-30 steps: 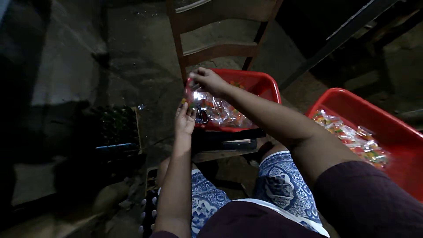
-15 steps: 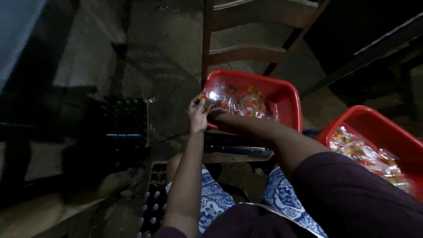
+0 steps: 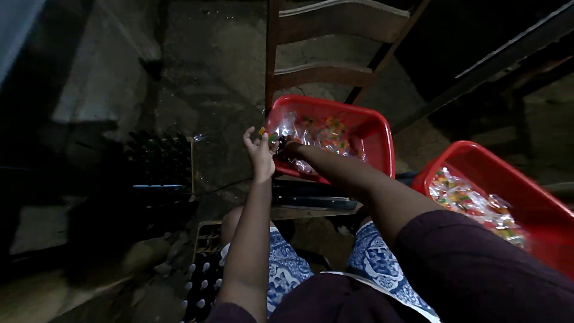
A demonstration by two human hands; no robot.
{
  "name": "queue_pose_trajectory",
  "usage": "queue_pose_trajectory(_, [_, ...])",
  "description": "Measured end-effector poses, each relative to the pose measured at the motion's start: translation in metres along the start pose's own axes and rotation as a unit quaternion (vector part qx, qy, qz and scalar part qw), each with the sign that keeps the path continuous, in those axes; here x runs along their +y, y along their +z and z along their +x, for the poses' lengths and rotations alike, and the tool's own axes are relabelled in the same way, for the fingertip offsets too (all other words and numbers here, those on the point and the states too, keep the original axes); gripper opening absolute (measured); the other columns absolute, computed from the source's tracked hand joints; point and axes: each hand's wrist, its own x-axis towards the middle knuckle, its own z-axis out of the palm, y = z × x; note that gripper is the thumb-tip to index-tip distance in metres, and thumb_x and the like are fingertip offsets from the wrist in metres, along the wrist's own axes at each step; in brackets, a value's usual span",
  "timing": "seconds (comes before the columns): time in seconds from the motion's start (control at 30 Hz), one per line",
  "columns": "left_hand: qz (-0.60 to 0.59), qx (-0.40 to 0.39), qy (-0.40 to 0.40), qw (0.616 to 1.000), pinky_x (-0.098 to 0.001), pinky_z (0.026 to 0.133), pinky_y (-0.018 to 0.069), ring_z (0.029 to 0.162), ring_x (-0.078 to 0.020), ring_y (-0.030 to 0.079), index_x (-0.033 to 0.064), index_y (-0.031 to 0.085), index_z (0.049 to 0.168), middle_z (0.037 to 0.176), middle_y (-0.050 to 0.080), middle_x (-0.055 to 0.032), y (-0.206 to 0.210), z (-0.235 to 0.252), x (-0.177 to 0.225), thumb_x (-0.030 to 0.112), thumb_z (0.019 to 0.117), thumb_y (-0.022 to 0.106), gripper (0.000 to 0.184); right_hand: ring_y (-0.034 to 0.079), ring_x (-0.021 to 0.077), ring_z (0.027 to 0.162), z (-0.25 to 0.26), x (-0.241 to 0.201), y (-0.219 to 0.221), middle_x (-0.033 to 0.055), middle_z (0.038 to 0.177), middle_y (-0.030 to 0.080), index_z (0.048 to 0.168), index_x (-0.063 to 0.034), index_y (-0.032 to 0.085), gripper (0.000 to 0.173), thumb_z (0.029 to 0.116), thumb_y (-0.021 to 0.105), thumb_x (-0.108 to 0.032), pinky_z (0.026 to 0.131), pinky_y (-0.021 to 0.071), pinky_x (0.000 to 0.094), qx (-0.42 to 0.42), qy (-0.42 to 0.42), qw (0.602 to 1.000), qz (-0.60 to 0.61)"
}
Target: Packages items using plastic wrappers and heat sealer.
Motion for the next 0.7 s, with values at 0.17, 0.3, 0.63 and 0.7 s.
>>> queue_pose_trajectory(0.17, [0.044,-0.016,0.0,0.999,-0.0293,0.08,0.0569,0.09,-0.0112,0.064,0.0065,0.056,0.127,0.114,0.061,-0.0043,-0.002,0.002,-0.001,0.009,0.1089,0.045,0.022,0.058,0.0205,0.085,-0.002,-0.001,-0.015,0.015,0.104,0.06,0.127,0.004,0.056,0.039,0.1124,0.033,-0.023,0.078,0.0517,0.0394,-0.066,-0.08,0.972,0.209])
queue_pose_trajectory(0.3, [0.037,-0.011,-0.002,0.999,-0.0297,0.08,0.0577,0.09,-0.0121,0.066,0.005,0.059,0.127,0.114,0.063,-0.0048,0.001,0.003,-0.002,0.008,0.1076,0.049,0.022,0.058,0.0212,0.081,-0.015,-0.009,-0.027,0.0153,0.102,0.062,0.127,0.0017,0.058,0.045,0.1126,0.034,-0.034,0.073,0.0506,0.0387,-0.036,-0.023,0.969,0.245])
queue_pose_trajectory(0.63, [0.048,-0.024,0.009,0.999,-0.0293,0.079,0.059,0.089,-0.0118,0.066,0.005,0.058,0.124,0.11,0.064,-0.0047,-0.002,0.003,-0.006,0.001,0.1016,0.058,0.023,0.059,0.0195,0.072,-0.028,0.006,-0.064,0.0131,0.091,0.062,0.123,0.0039,0.06,0.048,0.1072,0.052,-0.04,0.069,0.053,0.038,-0.046,-0.035,0.997,0.06])
queue_pose_trajectory(0.7, [0.035,-0.025,0.01,0.999,-0.0291,0.079,0.0591,0.088,-0.0117,0.067,0.0056,0.058,0.124,0.107,0.065,-0.004,-0.002,0.004,-0.006,0.0,0.1013,0.057,0.024,0.065,0.0241,0.084,-0.061,0.012,-0.085,0.0187,0.107,0.067,0.145,0.0003,0.048,0.044,0.1072,0.052,-0.022,0.077,0.0551,0.0413,-0.069,-0.053,0.996,0.022])
